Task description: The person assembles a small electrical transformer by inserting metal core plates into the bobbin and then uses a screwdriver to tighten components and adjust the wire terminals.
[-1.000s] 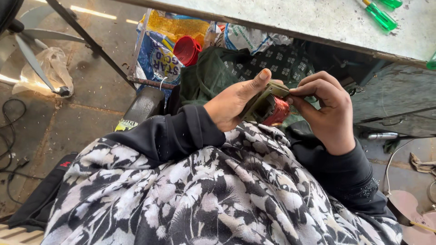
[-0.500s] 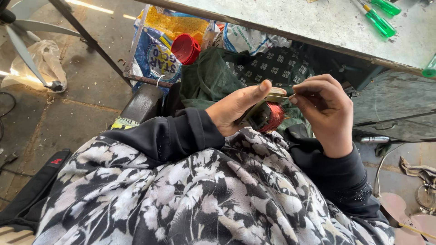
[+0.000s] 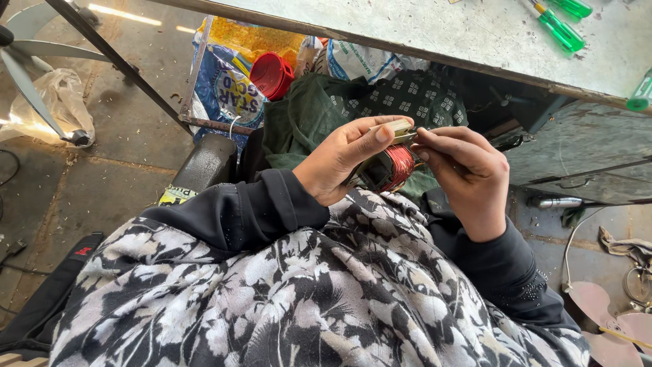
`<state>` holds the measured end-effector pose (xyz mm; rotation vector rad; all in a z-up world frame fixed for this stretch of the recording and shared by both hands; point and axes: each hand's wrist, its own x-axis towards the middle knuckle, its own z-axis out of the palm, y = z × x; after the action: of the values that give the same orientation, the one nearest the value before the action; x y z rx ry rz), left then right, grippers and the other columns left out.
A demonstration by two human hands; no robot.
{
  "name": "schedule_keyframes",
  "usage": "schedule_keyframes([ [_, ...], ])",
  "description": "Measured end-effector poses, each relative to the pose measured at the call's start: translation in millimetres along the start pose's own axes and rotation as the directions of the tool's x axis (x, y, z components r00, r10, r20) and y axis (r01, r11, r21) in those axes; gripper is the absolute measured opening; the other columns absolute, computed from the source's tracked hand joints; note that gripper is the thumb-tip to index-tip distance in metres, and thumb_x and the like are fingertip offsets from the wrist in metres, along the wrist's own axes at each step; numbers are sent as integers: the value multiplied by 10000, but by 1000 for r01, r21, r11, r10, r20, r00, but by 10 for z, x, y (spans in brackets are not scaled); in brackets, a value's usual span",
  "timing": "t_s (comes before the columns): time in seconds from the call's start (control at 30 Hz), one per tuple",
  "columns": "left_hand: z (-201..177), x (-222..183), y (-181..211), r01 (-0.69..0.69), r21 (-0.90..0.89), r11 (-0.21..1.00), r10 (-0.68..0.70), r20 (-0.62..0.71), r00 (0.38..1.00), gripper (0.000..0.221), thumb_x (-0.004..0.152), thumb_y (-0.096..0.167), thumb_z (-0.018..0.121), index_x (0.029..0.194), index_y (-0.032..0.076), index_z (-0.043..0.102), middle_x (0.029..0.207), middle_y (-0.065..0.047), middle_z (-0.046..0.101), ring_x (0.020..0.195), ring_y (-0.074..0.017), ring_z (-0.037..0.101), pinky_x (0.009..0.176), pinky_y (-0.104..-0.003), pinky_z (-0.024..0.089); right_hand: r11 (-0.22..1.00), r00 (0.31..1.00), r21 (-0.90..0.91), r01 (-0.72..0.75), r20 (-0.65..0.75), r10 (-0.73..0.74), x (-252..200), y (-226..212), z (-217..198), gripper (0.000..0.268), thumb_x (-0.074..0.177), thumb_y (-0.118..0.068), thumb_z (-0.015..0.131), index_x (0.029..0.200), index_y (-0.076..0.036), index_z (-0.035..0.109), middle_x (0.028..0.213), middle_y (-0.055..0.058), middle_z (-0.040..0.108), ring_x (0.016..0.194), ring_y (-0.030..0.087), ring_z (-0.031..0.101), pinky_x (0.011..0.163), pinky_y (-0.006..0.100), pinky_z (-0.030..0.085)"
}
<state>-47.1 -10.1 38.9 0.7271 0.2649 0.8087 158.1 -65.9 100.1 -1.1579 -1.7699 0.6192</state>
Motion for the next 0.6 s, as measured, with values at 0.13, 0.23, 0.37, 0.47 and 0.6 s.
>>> schedule_keyframes([
  [0.13, -4, 0, -27, -47, 26, 999, 47, 4, 999, 776, 939, 434, 771, 1477, -49, 487, 1356, -127, 623, 1259, -170, 609, 1083, -325, 516, 1000, 1000, -13, -12, -17, 12, -8, -27, 16, 228, 976, 104, 706, 1198, 50, 719, 1177, 126, 713, 1046, 166, 728, 926, 258, 600],
  [0.23, 9, -16, -31, -82, 72, 994, 80, 25, 996, 789, 936, 433, 783, 1491, -42, 481, 1379, -119, 613, 1276, -162, 601, 1109, -316, 504, 999, 999, 33, -43, -24, 43, -18, -32, 7, 216, 982, 103, 696, 1192, 56, 712, 1180, 123, 704, 1059, 171, 727, 936, 263, 599],
  [0.37, 60, -59, 2, -119, 165, 979, 116, 31, 993, 831, 912, 449, 809, 1499, -34, 473, 1388, -118, 612, 1285, -167, 600, 1119, -321, 505, 994, 999, 96, -45, -23, 48, -53, 10, -7, 205, 982, 127, 680, 1174, 61, 708, 1198, 127, 684, 1075, 178, 715, 968, 277, 604],
  [0.47, 119, -103, 49, -135, 183, 974, 127, 54, 990, 859, 896, 466, 832, 1505, -27, 479, 1384, -115, 610, 1279, -171, 604, 1118, -332, 516, 926, 996, 371, -73, -29, 90, -84, 73, 9, 196, 991, 144, 648, 1155, 57, 708, 1215, 126, 663, 1113, 180, 698, 1029, 300, 594],
  [0.6, 191, -163, 115, -172, 256, 951, 150, 100, 984, 893, 862, 464, 863, 1523, -6, 490, 1392, -102, 607, 1290, -165, 607, 1123, -333, 529, 734, 985, 665, -140, 15, 174, -134, 139, 2, 194, 1002, 159, 622, 1133, 58, 723, 1230, 139, 648, 1144, 200, 676, 1055, 311, 560],
])
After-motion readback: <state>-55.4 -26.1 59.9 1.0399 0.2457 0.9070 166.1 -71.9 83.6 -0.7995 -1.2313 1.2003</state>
